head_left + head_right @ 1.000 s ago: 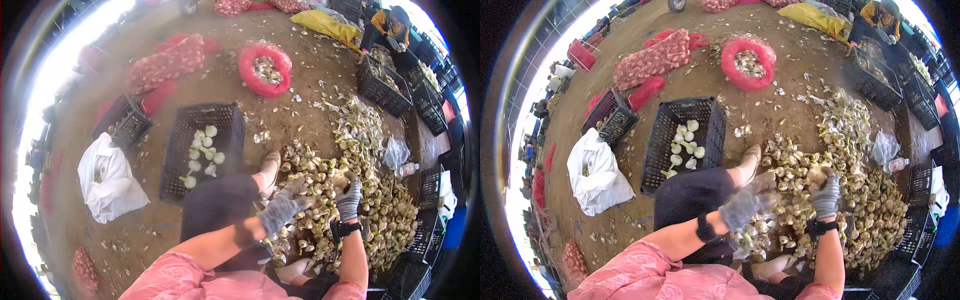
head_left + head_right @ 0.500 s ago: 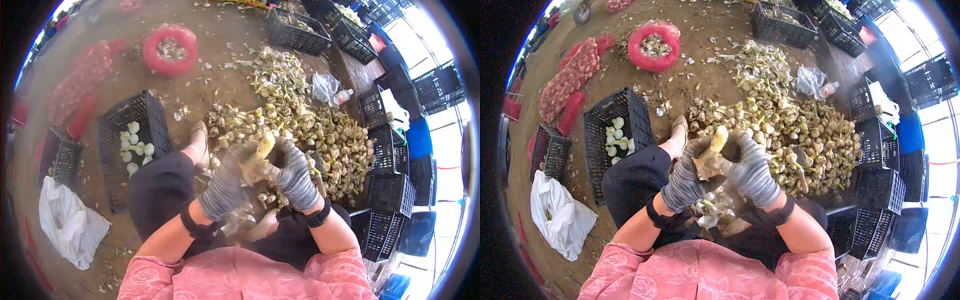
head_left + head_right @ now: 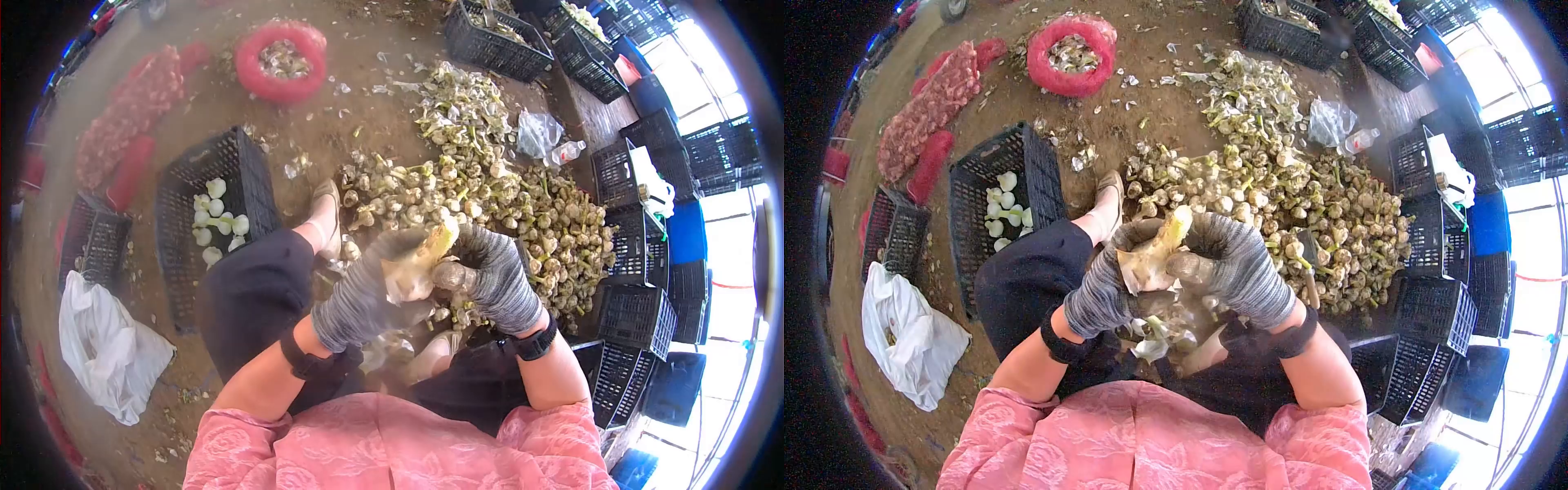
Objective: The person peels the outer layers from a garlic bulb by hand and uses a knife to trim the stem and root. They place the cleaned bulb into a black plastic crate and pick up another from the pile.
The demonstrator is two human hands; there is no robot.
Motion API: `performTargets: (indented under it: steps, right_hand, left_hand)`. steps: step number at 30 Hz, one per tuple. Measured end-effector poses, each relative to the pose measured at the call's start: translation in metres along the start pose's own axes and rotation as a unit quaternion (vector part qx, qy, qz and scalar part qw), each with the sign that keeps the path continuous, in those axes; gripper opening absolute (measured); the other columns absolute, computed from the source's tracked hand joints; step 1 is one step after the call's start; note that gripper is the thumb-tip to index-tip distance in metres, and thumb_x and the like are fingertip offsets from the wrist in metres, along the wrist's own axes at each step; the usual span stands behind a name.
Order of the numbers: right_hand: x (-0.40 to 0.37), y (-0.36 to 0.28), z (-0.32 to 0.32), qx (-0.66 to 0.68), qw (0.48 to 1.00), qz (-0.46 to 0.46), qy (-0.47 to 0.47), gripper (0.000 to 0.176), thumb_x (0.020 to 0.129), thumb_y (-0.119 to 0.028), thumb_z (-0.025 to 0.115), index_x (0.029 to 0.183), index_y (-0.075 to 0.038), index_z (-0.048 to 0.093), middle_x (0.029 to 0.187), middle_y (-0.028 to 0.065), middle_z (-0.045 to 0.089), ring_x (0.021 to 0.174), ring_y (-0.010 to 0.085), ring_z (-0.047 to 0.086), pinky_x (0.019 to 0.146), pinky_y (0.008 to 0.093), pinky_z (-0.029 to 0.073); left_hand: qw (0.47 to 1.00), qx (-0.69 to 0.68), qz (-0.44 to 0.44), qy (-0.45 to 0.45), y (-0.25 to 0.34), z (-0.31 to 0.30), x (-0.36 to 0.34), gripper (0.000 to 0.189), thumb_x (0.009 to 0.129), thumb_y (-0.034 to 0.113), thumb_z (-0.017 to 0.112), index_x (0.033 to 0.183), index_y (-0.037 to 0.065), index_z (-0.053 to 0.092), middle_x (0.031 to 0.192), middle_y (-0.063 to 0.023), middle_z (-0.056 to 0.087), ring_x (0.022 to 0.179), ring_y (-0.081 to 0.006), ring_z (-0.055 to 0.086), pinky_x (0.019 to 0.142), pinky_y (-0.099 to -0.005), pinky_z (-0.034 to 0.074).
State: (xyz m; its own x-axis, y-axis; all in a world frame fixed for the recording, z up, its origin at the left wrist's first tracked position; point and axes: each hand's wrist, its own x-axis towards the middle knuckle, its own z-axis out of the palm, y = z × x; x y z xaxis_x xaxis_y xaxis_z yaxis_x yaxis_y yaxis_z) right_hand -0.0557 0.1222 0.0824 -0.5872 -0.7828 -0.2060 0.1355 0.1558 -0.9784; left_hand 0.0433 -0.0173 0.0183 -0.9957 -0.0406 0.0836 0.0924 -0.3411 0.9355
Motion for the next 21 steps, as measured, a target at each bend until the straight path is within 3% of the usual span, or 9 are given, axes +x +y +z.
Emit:
performTargets:
  steps: [3, 5, 6, 8, 10, 11, 13, 16, 21]
  right_hand:
    - [0.0, -0.001, 0.0, -0.032, 0.999, 0.003, -0.002, 0.032, 0.078, -0.012, 0.064, 0.106, 0.0, 0.055, 0.094, 0.0025, 0.06, 0.082, 0.0075, 0.054, 0.073, 0.0232, 0.045]
    - [0.001, -0.004, 0.003, -0.036, 0.999, 0.006, 0.014, 0.024, 0.079, -0.011, 0.062, 0.101, -0.001, 0.058, 0.089, 0.0017, 0.061, 0.078, 0.0071, 0.054, 0.069, 0.0231, 0.046]
    - [0.0, -0.007, 0.002, -0.074, 0.997, 0.021, 0.015, 0.02, 0.079, -0.01, 0.06, 0.097, -0.001, 0.059, 0.084, 0.0015, 0.061, 0.074, 0.0071, 0.053, 0.066, 0.0233, 0.046]
    - [0.0, -0.002, -0.004, -0.205, 0.977, -0.053, 0.029, 0.016, 0.077, -0.012, 0.06, 0.088, -0.001, 0.061, 0.072, 0.0055, 0.062, 0.066, 0.0103, 0.057, 0.061, 0.0261, 0.047]
    - [0.002, 0.002, -0.003, -0.133, 0.987, -0.067, 0.051, 0.011, 0.074, -0.01, 0.062, 0.081, -0.003, 0.058, 0.065, 0.0022, 0.057, 0.06, 0.0071, 0.05, 0.054, 0.0252, 0.043]
    - [0.007, 0.016, -0.012, -0.261, 0.95, -0.166, 0.045, 0.01, 0.074, -0.009, 0.062, 0.08, -0.003, 0.059, 0.063, 0.001, 0.055, 0.058, 0.0083, 0.049, 0.052, 0.0266, 0.042]
    - [0.003, 0.01, -0.01, -0.263, 0.952, -0.148, 0.046, 0.012, 0.075, -0.011, 0.063, 0.083, -0.003, 0.058, 0.067, 0.0009, 0.056, 0.061, 0.0098, 0.049, 0.054, 0.0273, 0.041]
    - [0.006, 0.035, -0.006, -0.007, 0.994, -0.083, 0.064, 0.017, 0.076, -0.012, 0.063, 0.088, -0.002, 0.058, 0.076, 0.0032, 0.058, 0.067, 0.0111, 0.052, 0.059, 0.0265, 0.042]
    - [0.003, 0.048, -0.006, -0.101, 0.985, -0.105, 0.089, 0.036, 0.078, -0.011, 0.06, 0.111, 0.002, 0.051, 0.099, 0.0051, 0.059, 0.089, 0.0116, 0.053, 0.079, 0.0256, 0.044]
  left_hand:
    - [0.995, 0.09, 0.046, -0.005, -0.001, -0.006, 0.0, 0.074, 0.063, -0.006, 0.068, 0.125, 0.006, 0.031, 0.111, -0.0075, 0.047, 0.098, -0.0138, 0.049, 0.082, -0.0276, 0.044]
    - [0.999, -0.037, 0.031, 0.001, 0.004, -0.004, -0.002, 0.073, 0.065, 0.01, 0.075, 0.125, 0.004, 0.034, 0.117, -0.0089, 0.049, 0.106, -0.0165, 0.048, 0.09, -0.0311, 0.04]
    - [0.989, -0.096, -0.105, -0.03, 0.005, -0.011, -0.007, 0.071, 0.066, 0.014, 0.075, 0.124, 0.003, 0.035, 0.116, -0.008, 0.05, 0.104, -0.0158, 0.049, 0.088, -0.0303, 0.041]
    - [0.975, -0.168, -0.12, -0.086, 0.008, -0.014, -0.006, 0.065, 0.068, 0.019, 0.073, 0.119, 0.001, 0.039, 0.107, -0.0064, 0.051, 0.094, -0.0139, 0.049, 0.079, -0.0291, 0.042]
    - [0.944, -0.285, -0.109, -0.125, 0.012, -0.015, 0.0, 0.059, 0.069, 0.024, 0.072, 0.115, -0.001, 0.043, 0.098, -0.0048, 0.051, 0.083, -0.012, 0.049, 0.07, -0.0278, 0.043]
    - [0.926, -0.339, -0.119, -0.112, 0.012, -0.015, 0.002, 0.057, 0.07, 0.026, 0.071, 0.112, -0.002, 0.044, 0.094, -0.004, 0.052, 0.078, -0.0111, 0.049, 0.065, -0.0272, 0.044]
    - [0.878, -0.451, -0.157, -0.024, 0.001, -0.02, 0.002, 0.06, 0.069, 0.029, 0.07, 0.112, -0.003, 0.045, 0.098, -0.005, 0.052, 0.076, -0.0108, 0.048, 0.063, -0.0269, 0.042]
    - [0.946, -0.304, -0.107, -0.032, -0.041, -0.034, 0.006, 0.061, 0.069, 0.026, 0.071, 0.116, -0.001, 0.043, 0.102, -0.0059, 0.051, 0.083, -0.0126, 0.05, 0.069, -0.0278, 0.044]
    - [0.992, -0.051, 0.058, 0.102, -0.001, -0.015, 0.007, 0.06, 0.074, 0.017, 0.068, 0.123, 0.007, 0.036, 0.114, -0.0079, 0.048, 0.103, -0.0184, 0.049, 0.087, -0.0305, 0.043]
